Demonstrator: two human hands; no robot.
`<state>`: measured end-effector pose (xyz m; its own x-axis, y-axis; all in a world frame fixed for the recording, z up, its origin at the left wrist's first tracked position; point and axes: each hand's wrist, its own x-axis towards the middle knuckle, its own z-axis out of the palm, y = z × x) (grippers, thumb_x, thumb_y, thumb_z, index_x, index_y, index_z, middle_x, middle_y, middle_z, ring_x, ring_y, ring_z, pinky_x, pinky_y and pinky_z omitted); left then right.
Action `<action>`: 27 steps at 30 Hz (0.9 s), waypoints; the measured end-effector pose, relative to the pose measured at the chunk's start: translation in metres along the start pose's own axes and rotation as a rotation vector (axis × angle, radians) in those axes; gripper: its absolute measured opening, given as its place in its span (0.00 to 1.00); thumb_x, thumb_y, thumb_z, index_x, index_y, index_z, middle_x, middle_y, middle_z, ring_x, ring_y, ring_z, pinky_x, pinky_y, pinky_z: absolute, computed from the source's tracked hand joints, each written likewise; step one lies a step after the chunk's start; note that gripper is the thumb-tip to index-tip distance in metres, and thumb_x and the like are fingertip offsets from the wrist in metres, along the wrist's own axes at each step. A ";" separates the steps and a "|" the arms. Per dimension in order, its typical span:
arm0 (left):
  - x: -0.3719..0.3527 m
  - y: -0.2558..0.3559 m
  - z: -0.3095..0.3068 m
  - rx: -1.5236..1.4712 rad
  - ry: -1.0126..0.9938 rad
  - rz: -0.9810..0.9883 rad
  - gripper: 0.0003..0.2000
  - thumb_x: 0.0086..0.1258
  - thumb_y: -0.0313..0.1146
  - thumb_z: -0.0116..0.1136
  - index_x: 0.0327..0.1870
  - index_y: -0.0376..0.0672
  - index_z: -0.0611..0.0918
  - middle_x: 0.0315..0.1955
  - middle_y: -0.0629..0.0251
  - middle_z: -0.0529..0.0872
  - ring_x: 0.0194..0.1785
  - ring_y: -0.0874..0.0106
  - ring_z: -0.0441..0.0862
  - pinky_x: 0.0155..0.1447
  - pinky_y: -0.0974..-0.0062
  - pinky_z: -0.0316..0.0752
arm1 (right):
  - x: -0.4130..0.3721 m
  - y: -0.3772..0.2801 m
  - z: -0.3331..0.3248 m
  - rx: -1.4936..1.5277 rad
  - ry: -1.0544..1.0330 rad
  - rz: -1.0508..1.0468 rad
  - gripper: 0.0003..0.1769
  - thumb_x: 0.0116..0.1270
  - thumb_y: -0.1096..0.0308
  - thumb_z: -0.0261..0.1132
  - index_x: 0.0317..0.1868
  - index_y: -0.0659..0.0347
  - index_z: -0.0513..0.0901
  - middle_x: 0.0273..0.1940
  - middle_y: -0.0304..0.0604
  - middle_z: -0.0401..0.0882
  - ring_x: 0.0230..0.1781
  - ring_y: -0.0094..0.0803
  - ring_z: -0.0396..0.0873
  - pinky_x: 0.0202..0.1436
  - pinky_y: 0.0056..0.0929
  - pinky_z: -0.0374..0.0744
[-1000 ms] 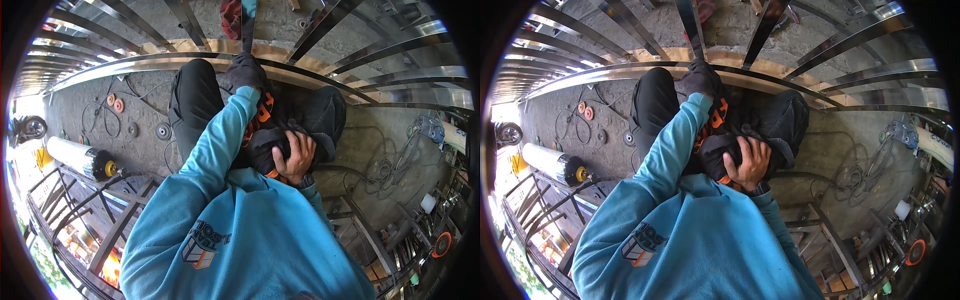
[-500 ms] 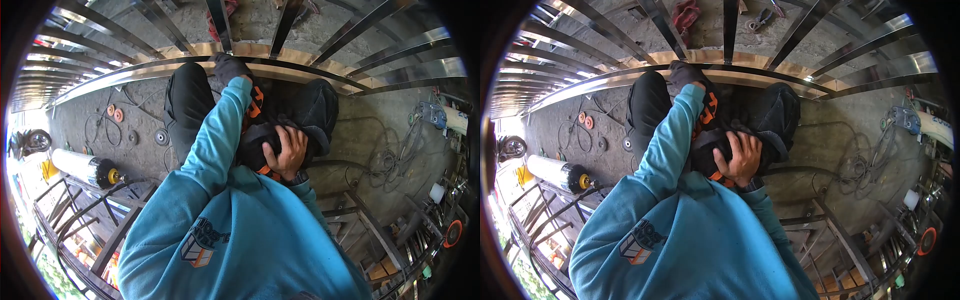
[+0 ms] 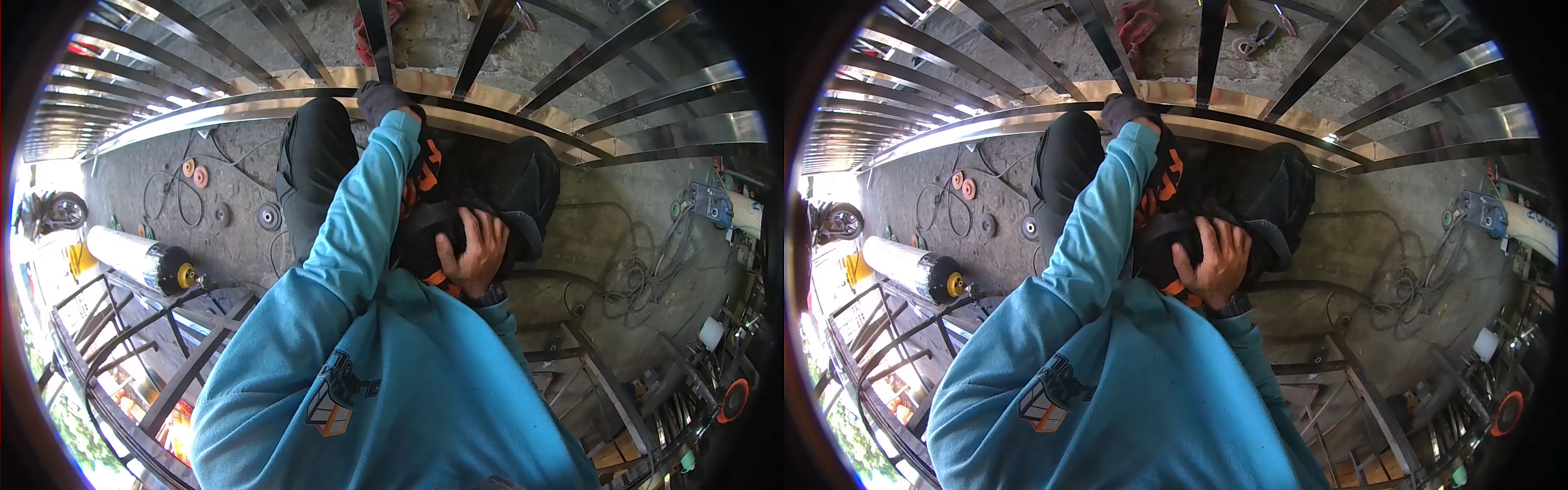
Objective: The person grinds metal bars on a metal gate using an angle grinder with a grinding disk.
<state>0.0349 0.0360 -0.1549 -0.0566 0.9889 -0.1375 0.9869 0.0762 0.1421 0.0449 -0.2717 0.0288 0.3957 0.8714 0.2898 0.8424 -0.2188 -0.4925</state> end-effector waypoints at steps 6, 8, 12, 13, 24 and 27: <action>-0.037 0.002 -0.071 0.225 0.023 0.104 0.08 0.74 0.32 0.60 0.48 0.44 0.87 0.38 0.73 0.91 0.44 0.77 0.90 0.45 0.76 0.83 | -0.002 0.001 0.002 0.029 0.023 0.013 0.30 0.66 0.44 0.67 0.55 0.62 0.84 0.47 0.50 0.84 0.46 0.49 0.78 0.55 0.47 0.72; -0.025 -0.004 -0.053 0.131 0.034 0.098 0.08 0.74 0.32 0.58 0.47 0.44 0.88 0.40 0.68 0.92 0.46 0.73 0.90 0.51 0.75 0.82 | 0.000 0.000 0.003 0.013 0.003 0.000 0.30 0.65 0.45 0.68 0.55 0.61 0.85 0.48 0.49 0.84 0.46 0.49 0.78 0.55 0.47 0.72; -0.045 0.004 -0.072 0.169 0.064 0.203 0.10 0.75 0.32 0.54 0.47 0.42 0.87 0.41 0.62 0.92 0.47 0.65 0.90 0.51 0.75 0.80 | 0.002 -0.001 0.003 0.014 -0.012 -0.008 0.30 0.64 0.45 0.68 0.55 0.61 0.85 0.48 0.49 0.84 0.46 0.49 0.78 0.55 0.47 0.72; -0.049 0.008 -0.076 0.200 0.098 0.198 0.09 0.74 0.32 0.55 0.44 0.43 0.88 0.38 0.64 0.92 0.44 0.67 0.91 0.47 0.73 0.82 | 0.002 -0.001 0.003 0.004 -0.009 -0.008 0.29 0.65 0.45 0.68 0.55 0.61 0.85 0.47 0.49 0.84 0.46 0.49 0.78 0.55 0.47 0.72; -0.043 -0.003 -0.057 0.056 0.204 0.283 0.07 0.73 0.29 0.57 0.33 0.45 0.86 0.30 0.65 0.90 0.35 0.70 0.89 0.39 0.71 0.83 | 0.006 -0.004 0.002 -0.040 -0.041 -0.018 0.30 0.66 0.43 0.66 0.55 0.61 0.85 0.47 0.50 0.83 0.46 0.50 0.78 0.55 0.48 0.72; -0.046 -0.009 -0.064 -1.042 0.021 0.103 0.07 0.73 0.27 0.57 0.32 0.45 0.84 0.30 0.66 0.89 0.35 0.70 0.89 0.40 0.74 0.83 | 0.004 -0.003 0.002 -0.057 -0.039 -0.002 0.30 0.67 0.43 0.65 0.55 0.61 0.85 0.47 0.50 0.83 0.46 0.51 0.78 0.55 0.48 0.72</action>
<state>0.0190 -0.0014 -0.0867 0.0081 0.9981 -0.0614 0.3686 0.0541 0.9280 0.0434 -0.2667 0.0301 0.3803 0.8881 0.2582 0.8632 -0.2406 -0.4438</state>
